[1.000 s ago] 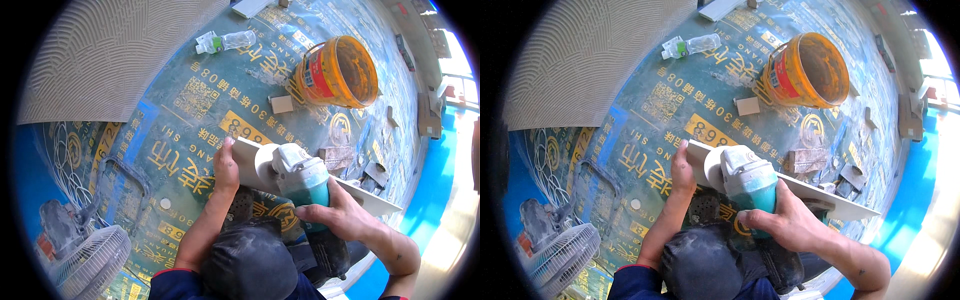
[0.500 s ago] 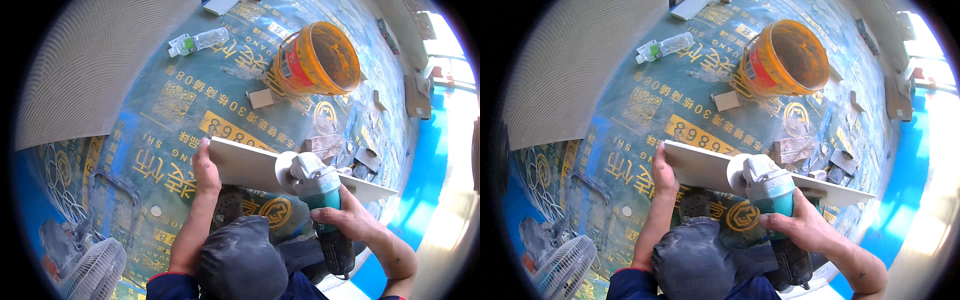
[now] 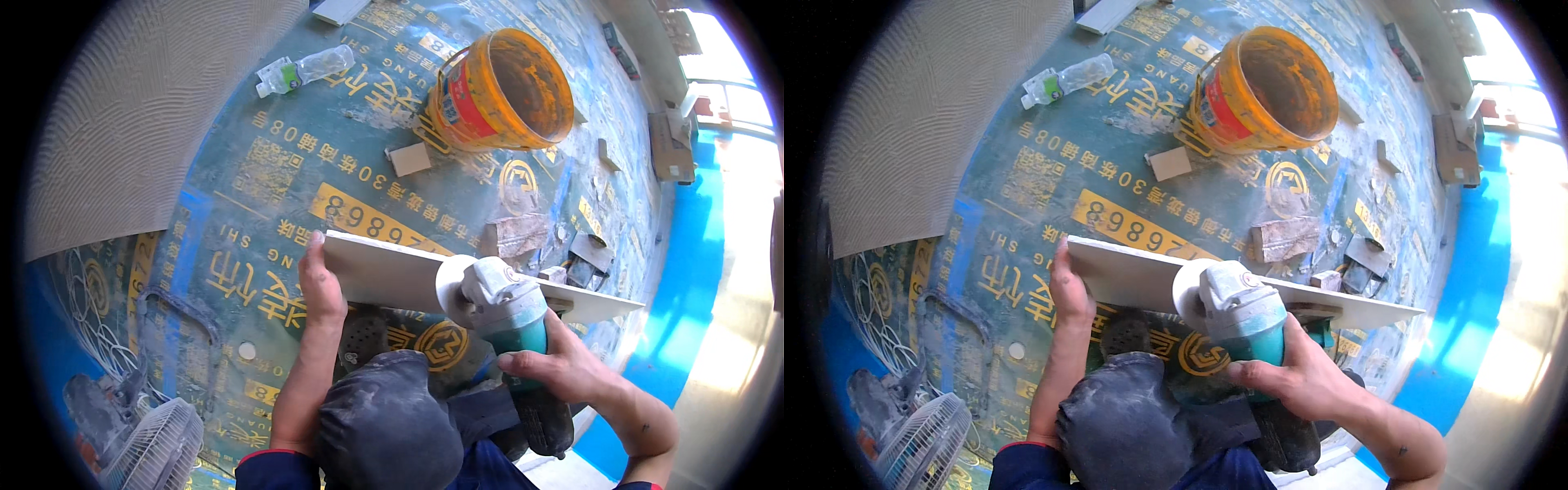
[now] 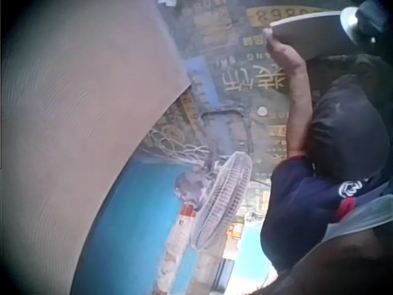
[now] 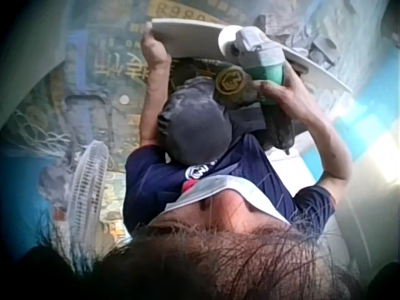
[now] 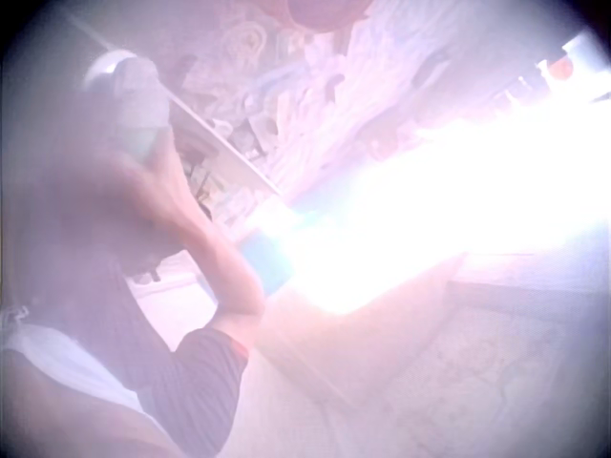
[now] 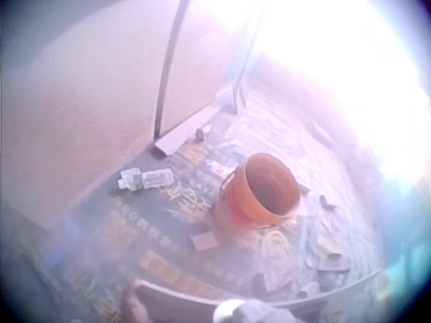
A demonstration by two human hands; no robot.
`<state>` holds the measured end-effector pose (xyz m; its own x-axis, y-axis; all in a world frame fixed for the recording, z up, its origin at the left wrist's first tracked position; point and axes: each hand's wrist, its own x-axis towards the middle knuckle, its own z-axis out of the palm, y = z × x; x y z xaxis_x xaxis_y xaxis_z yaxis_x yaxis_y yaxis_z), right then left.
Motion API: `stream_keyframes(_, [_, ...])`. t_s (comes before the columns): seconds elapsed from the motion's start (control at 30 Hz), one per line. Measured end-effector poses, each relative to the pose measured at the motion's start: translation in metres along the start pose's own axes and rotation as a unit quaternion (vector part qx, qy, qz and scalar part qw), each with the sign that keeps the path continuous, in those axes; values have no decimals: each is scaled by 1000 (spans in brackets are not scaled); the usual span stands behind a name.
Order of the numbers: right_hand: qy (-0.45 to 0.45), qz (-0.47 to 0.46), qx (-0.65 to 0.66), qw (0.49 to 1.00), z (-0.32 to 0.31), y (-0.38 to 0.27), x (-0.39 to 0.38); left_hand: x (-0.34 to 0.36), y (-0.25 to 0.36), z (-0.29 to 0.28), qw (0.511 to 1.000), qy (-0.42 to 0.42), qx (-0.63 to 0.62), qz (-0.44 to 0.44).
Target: The person uses a vacuum lifter to position a tile against a wall, then moves a long tile to the floor and cuts it using an angle grinder.
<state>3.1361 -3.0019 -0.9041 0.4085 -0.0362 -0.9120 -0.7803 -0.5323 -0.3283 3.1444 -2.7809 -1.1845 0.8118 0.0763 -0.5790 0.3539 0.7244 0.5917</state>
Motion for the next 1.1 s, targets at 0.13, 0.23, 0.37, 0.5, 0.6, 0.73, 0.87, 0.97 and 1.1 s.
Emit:
stream_keyframes(0.13, [20, 8, 52, 998, -8, 22, -5, -6, 6, 8, 999, 27, 23, -9])
stream_keyframes(0.23, [23, 9, 74, 997, -10, 25, -6, -6, 6, 10, 999, 38, 23, -4])
stream_keyframes(0.37, [12, 11, 57, 998, -4, 12, -2, -2, 0, 2, 999, 33, 6, 5])
stream_keyframes(0.5, [13, -22, 43, 999, -6, 24, 0, -2, -2, 2, 999, 54, 1, 8])
stream_keyframes(0.6, [21, -5, 51, 998, -13, 30, -4, -4, -2, -3, 999, 32, -14, 5])
stream_keyframes(0.73, [54, 44, 63, 996, -21, 39, -15, -4, -2, -2, 995, 82, -49, 9])
stream_keyframes(0.87, [70, 48, 93, 992, -24, 51, -19, -7, -3, -16, 997, 59, -37, 29])
stream_keyframes(0.97, [82, 56, 135, 986, -27, 56, -22, -7, -4, -3, 992, 120, -24, 21])
stream_keyframes(1.1, [71, 27, 78, 994, -22, 72, -21, 1, -16, -30, 996, 77, -32, 18])
